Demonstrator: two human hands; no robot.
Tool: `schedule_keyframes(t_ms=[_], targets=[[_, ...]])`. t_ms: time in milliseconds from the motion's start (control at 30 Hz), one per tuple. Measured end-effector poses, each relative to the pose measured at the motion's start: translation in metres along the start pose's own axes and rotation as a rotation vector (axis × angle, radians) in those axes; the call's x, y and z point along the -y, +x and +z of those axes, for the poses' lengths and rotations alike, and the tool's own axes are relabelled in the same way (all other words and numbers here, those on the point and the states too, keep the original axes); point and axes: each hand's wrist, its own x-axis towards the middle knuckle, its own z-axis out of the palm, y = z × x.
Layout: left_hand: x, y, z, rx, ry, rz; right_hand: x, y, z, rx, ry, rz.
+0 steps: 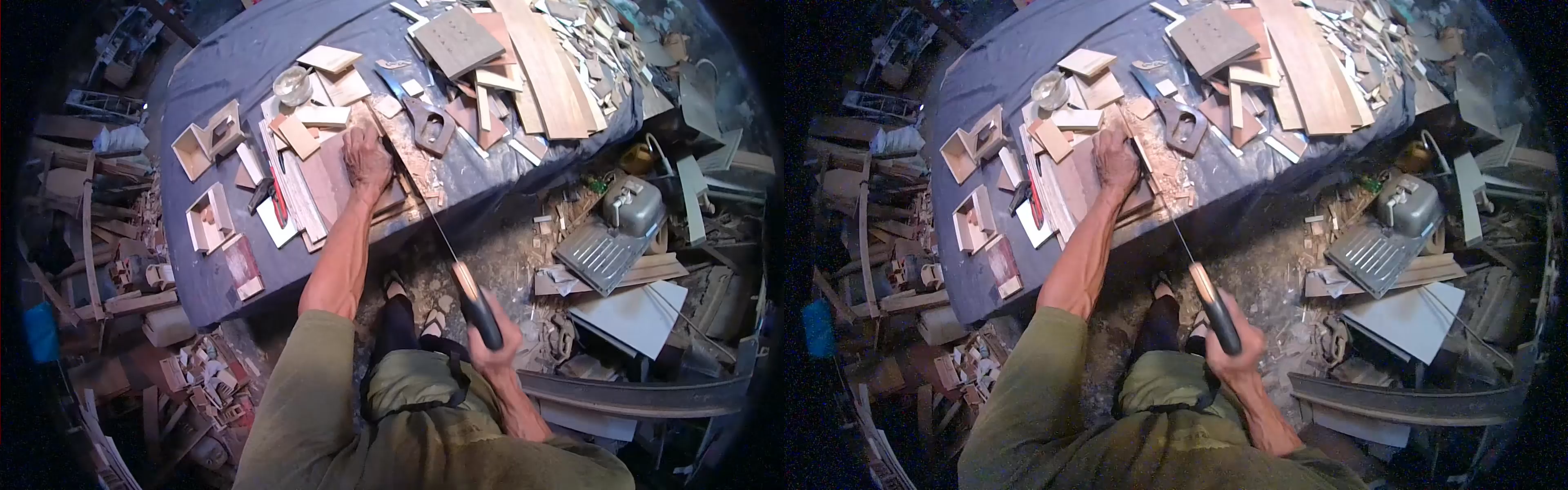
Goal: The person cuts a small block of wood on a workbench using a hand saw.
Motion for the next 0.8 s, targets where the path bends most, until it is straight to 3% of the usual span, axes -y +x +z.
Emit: schedule_keyframes(t_ms=[67,167,233,367,433,467,500,567,633,800], targets=[[-0.002,-0.003,0.0,0.04,0.025,-0.013,0.004,0.029,0.01,0.092,0.025,0.17],[0.004,-0.002,0.007,0.018,0.036,-0.005,-0.003,-0.001,-0.002,-0.02,-0.041,-0.057],[0.004,-0.001,0.003,0.024,0.032,0.008,0.0,-0.007,-0.008,0.005,-0.036,-0.04],[0.0,0.001,-0.001,0.068,0.036,-0.008,0.011,0.037,0.01,0.127,0.065,0.321],[0.003,-0.002,0.005,0.022,0.019,0.001,0.007,0.007,-0.001,0.027,0.032,0.051],[0.003,-0.004,0.005,0.019,0.014,0.008,0.005,-0.014,-0.013,0.049,0.074,0.127],[0.004,-0.001,0.004,0.004,0.01,0.018,0.003,-0.014,-0.012,-0.018,-0.06,-0.046],[0.0,-0.001,0.002,0.023,0.003,0.009,-0.001,-0.002,-0.004,-0.034,-0.055,-0.066],[0.002,0.001,-0.001,0.056,0.018,0.015,0.002,0.033,0.014,0.07,0.017,0.08],[0.002,0.001,0.001,0.011,-0.012,0.003,-0.005,-0.003,-0.007,0.0,-0.045,-0.031]])
